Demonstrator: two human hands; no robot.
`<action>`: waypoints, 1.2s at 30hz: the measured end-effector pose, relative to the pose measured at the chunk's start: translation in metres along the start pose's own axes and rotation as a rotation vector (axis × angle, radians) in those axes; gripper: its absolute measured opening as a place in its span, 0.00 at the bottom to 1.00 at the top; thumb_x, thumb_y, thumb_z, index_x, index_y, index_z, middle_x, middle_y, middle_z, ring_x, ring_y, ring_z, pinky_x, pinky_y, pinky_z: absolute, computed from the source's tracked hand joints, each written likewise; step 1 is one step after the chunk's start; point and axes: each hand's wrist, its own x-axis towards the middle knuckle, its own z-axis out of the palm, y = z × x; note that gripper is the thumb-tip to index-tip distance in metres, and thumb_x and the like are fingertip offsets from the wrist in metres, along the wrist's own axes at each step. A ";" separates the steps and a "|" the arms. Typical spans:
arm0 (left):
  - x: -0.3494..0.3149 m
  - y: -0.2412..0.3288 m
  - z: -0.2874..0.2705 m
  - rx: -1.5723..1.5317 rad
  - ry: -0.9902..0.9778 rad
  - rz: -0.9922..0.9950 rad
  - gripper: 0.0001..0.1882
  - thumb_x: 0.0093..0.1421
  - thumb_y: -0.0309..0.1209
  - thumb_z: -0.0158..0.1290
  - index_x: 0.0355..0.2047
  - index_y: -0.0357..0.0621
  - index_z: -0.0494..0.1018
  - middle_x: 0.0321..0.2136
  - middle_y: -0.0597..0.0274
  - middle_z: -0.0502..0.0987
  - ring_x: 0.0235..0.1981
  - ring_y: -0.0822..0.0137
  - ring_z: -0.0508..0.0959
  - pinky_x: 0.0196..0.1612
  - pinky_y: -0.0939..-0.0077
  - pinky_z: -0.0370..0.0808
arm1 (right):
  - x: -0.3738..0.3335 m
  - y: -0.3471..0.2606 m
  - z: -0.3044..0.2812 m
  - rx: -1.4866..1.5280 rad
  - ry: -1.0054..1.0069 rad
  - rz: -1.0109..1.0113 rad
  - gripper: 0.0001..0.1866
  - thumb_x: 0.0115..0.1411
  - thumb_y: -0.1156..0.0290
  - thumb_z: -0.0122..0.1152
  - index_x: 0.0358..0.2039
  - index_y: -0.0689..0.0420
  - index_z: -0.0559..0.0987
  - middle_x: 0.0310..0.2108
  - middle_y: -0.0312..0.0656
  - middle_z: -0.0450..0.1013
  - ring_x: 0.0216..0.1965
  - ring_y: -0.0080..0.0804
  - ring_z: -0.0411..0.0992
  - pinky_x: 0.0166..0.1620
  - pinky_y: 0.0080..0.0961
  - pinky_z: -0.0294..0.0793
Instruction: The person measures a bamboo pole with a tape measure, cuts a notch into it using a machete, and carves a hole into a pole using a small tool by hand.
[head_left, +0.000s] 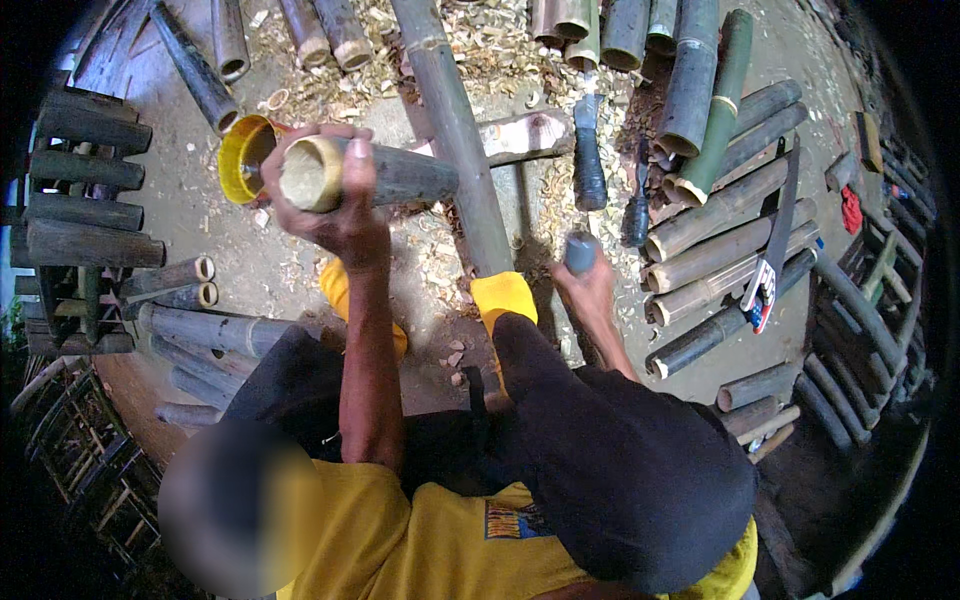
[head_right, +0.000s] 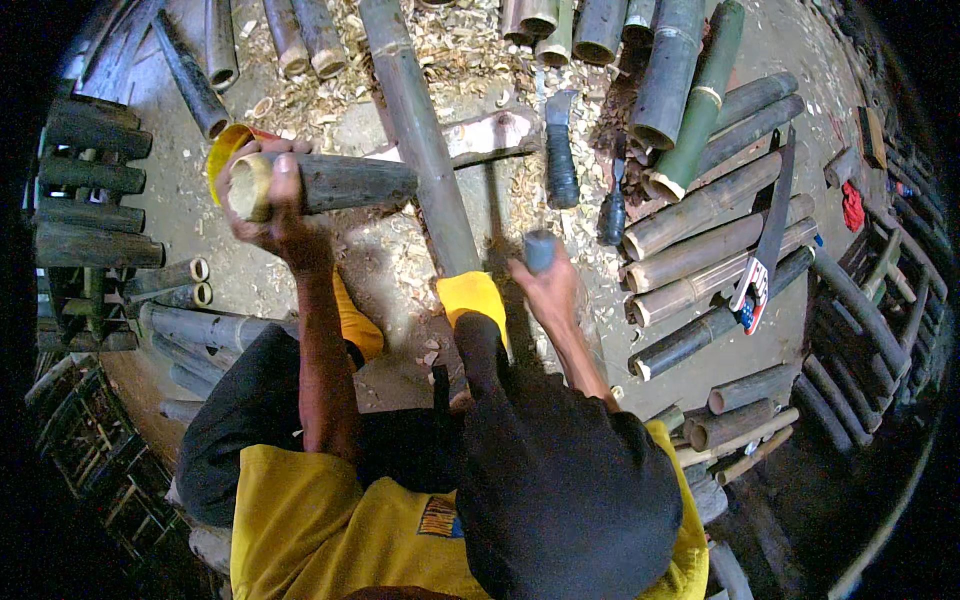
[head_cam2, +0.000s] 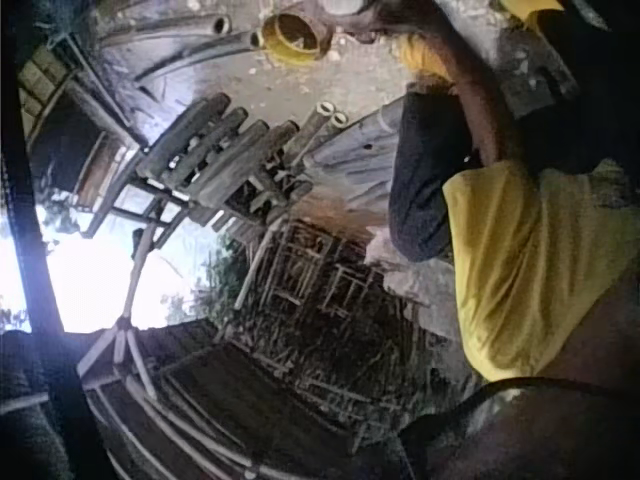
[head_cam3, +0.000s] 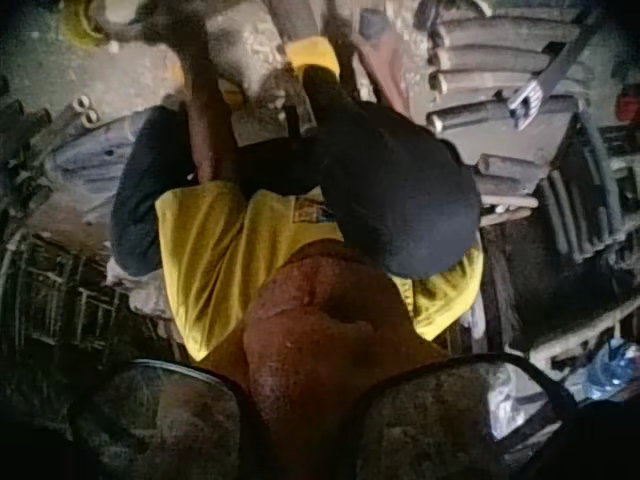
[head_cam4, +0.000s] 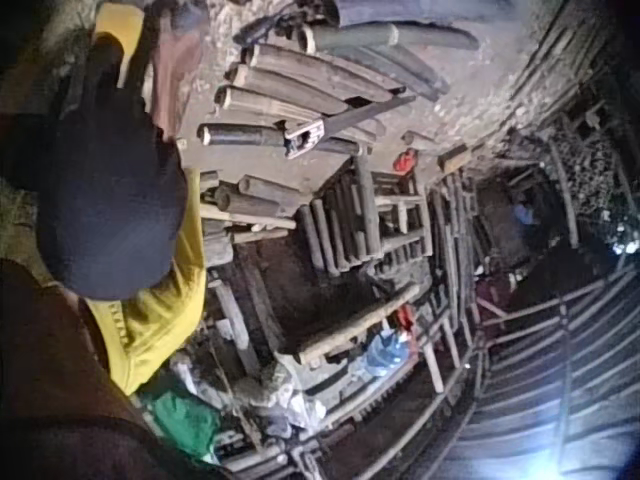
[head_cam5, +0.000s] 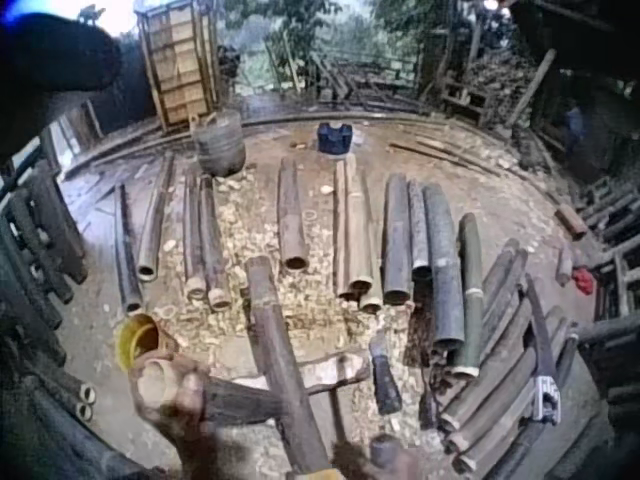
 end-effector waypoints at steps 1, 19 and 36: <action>0.001 0.000 -0.005 0.000 0.004 0.017 0.17 0.51 0.25 0.52 0.40 0.34 0.63 0.27 0.54 0.74 0.29 0.63 0.76 0.38 0.70 0.73 | 0.015 0.007 0.015 0.112 -0.050 -0.075 0.26 0.42 0.66 0.67 0.42 0.62 0.70 0.30 0.46 0.74 0.32 0.35 0.72 0.36 0.30 0.71; 0.039 0.049 -0.039 -0.221 0.222 0.008 0.19 0.45 0.25 0.58 0.38 0.38 0.65 0.27 0.61 0.73 0.28 0.72 0.73 0.35 0.79 0.70 | 0.064 -0.009 0.085 -0.075 -0.159 -0.240 0.40 0.33 0.58 0.75 0.42 0.63 0.64 0.34 0.50 0.70 0.35 0.42 0.71 0.39 0.36 0.70; 0.025 0.060 -0.050 -0.265 0.188 -0.054 0.15 0.46 0.27 0.57 0.34 0.33 0.68 0.29 0.52 0.73 0.26 0.67 0.75 0.33 0.75 0.73 | 0.074 -0.006 0.087 -0.224 -0.026 -0.266 0.40 0.37 0.58 0.71 0.45 0.62 0.58 0.36 0.60 0.69 0.41 0.55 0.69 0.42 0.43 0.69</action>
